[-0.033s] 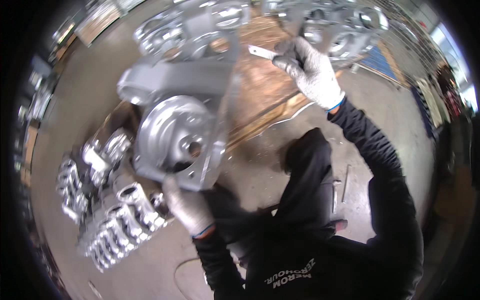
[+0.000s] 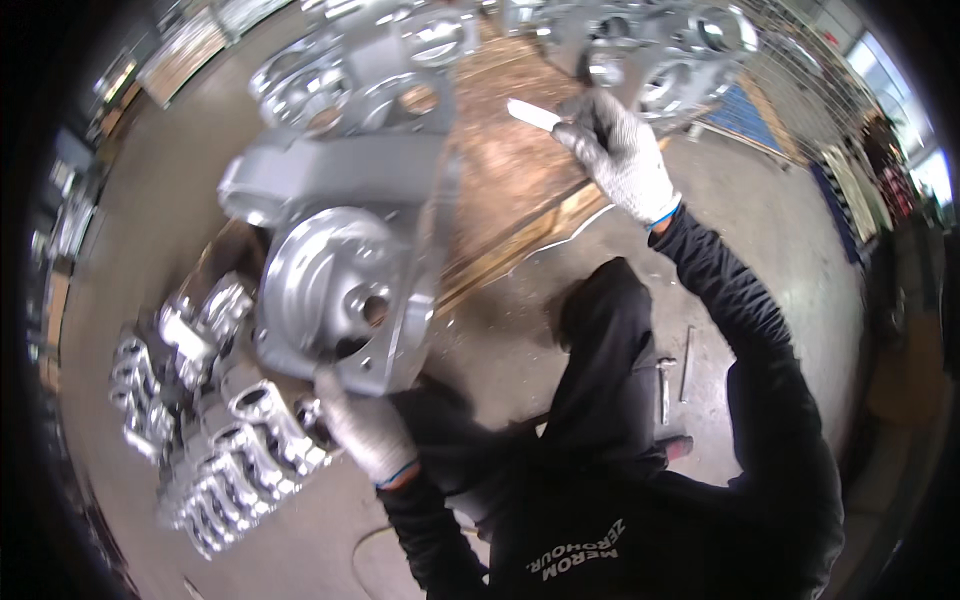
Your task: The person sits on the floor and uses a sanding pad to manually deburr and smooth the edges and surfaces of several large, silver metal castings. They handle the parts one by one, rotating them to access different areas, and place them back on a wooden pallet after finishing.
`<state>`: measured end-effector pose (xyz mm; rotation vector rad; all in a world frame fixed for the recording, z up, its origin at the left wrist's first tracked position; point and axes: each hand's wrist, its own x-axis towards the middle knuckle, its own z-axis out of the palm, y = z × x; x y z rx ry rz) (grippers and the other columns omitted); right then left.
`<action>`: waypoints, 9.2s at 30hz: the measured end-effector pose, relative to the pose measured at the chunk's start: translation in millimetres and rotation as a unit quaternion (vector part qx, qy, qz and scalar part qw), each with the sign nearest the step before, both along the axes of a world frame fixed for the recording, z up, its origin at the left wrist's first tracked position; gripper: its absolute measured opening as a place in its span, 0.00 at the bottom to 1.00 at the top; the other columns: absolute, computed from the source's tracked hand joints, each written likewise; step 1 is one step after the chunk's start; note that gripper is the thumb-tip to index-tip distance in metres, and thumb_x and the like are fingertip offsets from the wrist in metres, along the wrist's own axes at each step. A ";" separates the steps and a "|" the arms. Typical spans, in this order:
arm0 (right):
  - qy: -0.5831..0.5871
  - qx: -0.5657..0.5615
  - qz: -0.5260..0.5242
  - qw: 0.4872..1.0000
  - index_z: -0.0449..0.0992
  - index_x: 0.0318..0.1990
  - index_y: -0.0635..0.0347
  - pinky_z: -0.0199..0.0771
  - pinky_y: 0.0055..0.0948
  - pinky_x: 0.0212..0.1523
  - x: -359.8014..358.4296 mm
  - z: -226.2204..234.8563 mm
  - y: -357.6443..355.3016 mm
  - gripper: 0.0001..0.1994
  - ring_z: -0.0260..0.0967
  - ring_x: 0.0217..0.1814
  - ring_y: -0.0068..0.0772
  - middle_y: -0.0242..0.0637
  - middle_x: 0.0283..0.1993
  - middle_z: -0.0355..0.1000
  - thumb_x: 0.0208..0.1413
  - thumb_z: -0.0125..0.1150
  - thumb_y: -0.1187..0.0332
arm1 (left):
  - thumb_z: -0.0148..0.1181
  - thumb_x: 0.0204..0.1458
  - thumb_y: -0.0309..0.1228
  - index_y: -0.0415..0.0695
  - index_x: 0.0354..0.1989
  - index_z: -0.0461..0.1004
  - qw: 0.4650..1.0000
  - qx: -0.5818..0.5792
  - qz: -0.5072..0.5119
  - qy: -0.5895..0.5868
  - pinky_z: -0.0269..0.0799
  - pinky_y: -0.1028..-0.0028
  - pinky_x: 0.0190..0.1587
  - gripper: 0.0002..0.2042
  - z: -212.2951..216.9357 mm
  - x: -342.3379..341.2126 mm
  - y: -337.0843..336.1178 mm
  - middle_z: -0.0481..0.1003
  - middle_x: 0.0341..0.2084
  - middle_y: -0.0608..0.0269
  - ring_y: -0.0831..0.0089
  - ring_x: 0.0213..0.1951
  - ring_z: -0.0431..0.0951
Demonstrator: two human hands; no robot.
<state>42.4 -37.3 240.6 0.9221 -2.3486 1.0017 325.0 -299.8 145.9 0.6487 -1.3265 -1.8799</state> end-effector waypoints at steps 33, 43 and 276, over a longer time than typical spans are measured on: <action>-0.336 -0.142 -0.037 0.930 0.84 0.53 0.61 0.70 0.20 0.30 -129.3 -147.2 149.4 0.12 0.65 0.29 0.12 0.24 0.31 0.76 0.67 0.65 0.66 | 0.57 0.67 0.37 0.45 0.63 0.74 0.713 -0.624 0.211 -0.241 0.78 0.52 0.58 0.19 28.8 -0.1 -25.0 0.69 0.62 0.46 0.49 0.61 0.74; -0.100 0.015 -0.007 0.995 0.85 0.50 0.57 0.80 0.38 0.39 -117.0 -133.1 140.6 0.11 0.81 0.37 0.49 0.49 0.39 0.81 0.61 0.67 0.67 | 0.58 0.67 0.34 0.47 0.61 0.76 0.721 -0.611 0.233 -0.230 0.77 0.49 0.57 0.16 20.5 3.9 -37.2 0.70 0.61 0.45 0.46 0.62 0.73; 0.318 0.436 0.287 0.792 0.82 0.52 0.51 0.82 0.38 0.42 48.6 42.6 -198.0 0.17 0.79 0.43 0.43 0.41 0.45 0.76 0.53 0.64 0.73 | 0.55 0.52 0.15 0.29 0.61 0.60 0.898 -0.389 0.208 0.006 0.66 0.58 0.66 0.26 27.9 -29.6 -12.6 0.68 0.56 0.40 0.52 0.60 0.72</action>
